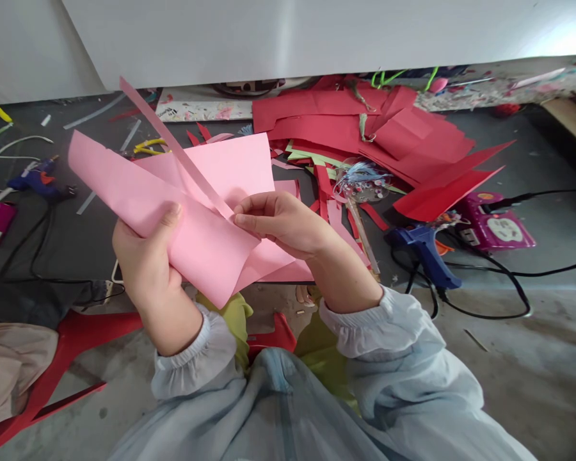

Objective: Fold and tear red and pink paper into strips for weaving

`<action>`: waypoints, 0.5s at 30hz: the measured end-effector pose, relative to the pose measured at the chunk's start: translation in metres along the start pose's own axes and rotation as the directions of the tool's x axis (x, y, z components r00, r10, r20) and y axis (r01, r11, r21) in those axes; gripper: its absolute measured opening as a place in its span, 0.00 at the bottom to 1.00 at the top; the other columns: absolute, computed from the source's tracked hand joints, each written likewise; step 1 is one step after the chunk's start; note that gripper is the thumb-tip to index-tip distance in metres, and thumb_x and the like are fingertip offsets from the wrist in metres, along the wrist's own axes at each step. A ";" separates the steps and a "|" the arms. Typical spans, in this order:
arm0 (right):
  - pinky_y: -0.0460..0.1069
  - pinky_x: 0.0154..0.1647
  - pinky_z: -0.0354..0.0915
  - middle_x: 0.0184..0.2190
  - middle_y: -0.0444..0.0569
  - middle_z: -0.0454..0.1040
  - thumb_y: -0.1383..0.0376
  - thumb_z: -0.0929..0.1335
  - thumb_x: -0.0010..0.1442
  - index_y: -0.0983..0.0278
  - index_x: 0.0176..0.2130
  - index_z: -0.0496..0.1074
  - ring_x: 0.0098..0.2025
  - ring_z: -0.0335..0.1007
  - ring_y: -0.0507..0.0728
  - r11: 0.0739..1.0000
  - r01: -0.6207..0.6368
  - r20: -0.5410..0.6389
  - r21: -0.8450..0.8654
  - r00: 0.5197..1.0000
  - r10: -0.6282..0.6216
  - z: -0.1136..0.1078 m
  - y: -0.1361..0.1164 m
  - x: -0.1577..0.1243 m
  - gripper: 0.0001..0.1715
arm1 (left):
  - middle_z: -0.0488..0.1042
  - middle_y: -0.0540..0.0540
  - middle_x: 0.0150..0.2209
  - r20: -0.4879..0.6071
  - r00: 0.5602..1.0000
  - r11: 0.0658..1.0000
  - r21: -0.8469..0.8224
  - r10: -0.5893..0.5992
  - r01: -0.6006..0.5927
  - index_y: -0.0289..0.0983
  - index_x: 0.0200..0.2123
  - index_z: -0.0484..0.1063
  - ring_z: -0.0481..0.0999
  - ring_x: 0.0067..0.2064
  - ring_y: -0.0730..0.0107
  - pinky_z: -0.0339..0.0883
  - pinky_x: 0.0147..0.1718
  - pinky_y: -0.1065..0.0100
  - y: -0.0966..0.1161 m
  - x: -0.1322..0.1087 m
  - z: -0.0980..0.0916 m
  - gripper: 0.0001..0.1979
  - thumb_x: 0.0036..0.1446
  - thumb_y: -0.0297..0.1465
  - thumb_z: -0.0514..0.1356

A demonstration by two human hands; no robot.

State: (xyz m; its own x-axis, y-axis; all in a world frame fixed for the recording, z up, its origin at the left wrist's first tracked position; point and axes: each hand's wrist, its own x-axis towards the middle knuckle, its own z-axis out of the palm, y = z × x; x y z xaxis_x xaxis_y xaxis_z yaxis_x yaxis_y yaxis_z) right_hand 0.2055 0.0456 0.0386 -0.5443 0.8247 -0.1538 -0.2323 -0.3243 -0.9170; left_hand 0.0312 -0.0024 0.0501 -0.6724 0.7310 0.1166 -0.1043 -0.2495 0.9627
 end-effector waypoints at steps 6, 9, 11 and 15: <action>0.44 0.23 0.51 0.21 0.38 0.65 0.59 0.78 0.46 0.67 0.28 0.73 0.23 0.54 0.44 0.993 0.122 -0.077 -0.012 0.990 -0.122 0.000 0.002 0.004 0.17 | 0.80 0.47 0.42 0.151 0.988 0.998 0.054 0.024 -0.032 0.38 0.39 0.73 0.78 0.47 0.65 0.72 0.52 0.61 -0.007 0.004 0.001 0.21 0.42 0.36 0.75; 0.44 0.23 0.50 0.22 0.38 0.64 0.54 0.79 0.46 0.66 0.29 0.72 0.23 0.54 0.45 0.986 0.167 -0.098 0.014 0.981 -0.165 -0.002 0.006 0.006 0.21 | 0.78 0.41 0.47 0.180 0.983 0.994 0.112 -0.029 0.009 0.38 0.44 0.70 0.76 0.54 0.57 0.69 0.58 0.55 -0.010 0.005 0.001 0.28 0.43 0.41 0.75; 0.44 0.23 0.50 0.22 0.38 0.63 0.52 0.78 0.47 0.65 0.30 0.72 0.23 0.53 0.45 0.981 0.190 -0.110 0.027 0.976 -0.186 -0.003 0.008 0.007 0.22 | 0.74 0.35 0.54 0.158 0.987 0.983 0.182 -0.032 0.002 0.36 0.50 0.67 0.73 0.59 0.54 0.67 0.61 0.54 -0.012 0.005 0.000 0.35 0.42 0.44 0.74; 0.44 0.23 0.51 0.23 0.38 0.62 0.50 0.79 0.46 0.65 0.31 0.72 0.24 0.52 0.45 0.972 0.224 -0.179 0.070 0.962 -0.209 -0.001 0.009 0.006 0.25 | 0.66 0.34 0.61 0.106 0.993 0.898 0.441 -0.044 -0.007 0.39 0.55 0.64 0.75 0.55 0.53 0.69 0.56 0.50 -0.018 0.004 -0.004 0.39 0.46 0.52 0.70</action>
State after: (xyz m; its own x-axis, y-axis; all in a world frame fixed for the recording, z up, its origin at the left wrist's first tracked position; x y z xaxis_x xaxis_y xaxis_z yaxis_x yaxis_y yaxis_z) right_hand 0.2006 0.0485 0.0294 -0.3309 0.9434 -0.0223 -0.4037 -0.1629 -0.9003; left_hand 0.0273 0.0025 0.0323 -0.5852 0.8048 0.0992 0.2342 0.0506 0.9709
